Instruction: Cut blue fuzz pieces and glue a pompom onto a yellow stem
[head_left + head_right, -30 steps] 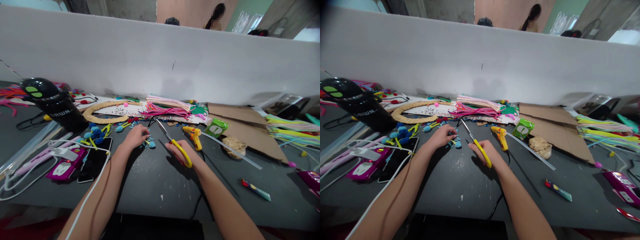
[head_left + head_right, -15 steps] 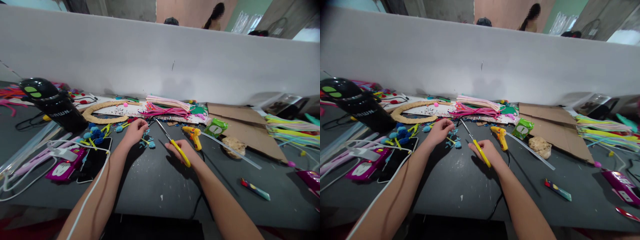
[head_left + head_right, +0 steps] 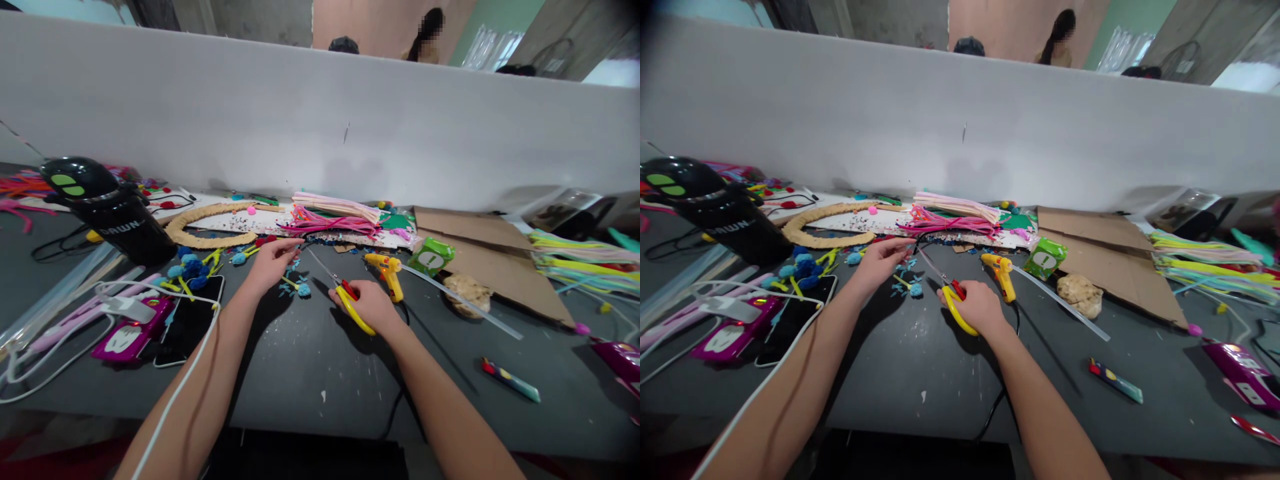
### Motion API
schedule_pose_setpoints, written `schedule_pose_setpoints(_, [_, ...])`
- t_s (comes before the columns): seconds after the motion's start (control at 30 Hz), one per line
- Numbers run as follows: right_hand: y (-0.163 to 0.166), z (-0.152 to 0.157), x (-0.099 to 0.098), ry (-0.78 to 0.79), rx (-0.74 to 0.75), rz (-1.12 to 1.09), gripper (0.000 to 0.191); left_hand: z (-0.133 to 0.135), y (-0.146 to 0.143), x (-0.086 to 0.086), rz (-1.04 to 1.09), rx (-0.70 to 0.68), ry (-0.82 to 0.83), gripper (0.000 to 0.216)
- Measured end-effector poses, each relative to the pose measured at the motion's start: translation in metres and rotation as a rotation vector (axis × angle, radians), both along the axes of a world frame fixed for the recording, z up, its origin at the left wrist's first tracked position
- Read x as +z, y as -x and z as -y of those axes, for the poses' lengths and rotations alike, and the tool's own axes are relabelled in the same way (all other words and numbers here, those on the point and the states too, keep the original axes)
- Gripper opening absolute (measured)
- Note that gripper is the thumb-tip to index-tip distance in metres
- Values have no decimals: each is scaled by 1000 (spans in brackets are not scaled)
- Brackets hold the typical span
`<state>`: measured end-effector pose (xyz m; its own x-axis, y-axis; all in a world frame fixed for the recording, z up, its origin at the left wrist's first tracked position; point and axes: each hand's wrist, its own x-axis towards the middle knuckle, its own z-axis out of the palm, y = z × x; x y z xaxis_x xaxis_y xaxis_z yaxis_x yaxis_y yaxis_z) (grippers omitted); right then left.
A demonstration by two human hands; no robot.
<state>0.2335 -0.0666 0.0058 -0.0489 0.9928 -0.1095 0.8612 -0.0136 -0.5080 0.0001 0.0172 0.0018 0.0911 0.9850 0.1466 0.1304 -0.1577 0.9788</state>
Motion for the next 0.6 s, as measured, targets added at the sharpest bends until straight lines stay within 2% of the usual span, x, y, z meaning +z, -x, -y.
schedule_pose_setpoints(0.13, [1, 1, 1, 5, 13, 39, 46, 0, -1, -2, -19, -12, -16, 37])
schedule_pose_setpoints(0.37, [0, 0, 1, -3, 16, 78, 48, -1, 1, -5, 44, -28, -43, 44])
schedule_pose_setpoints(0.6, [-1, 0, 4, 9, 25, 106, 50, 2, 1, -3, -73, -7, -75, 41])
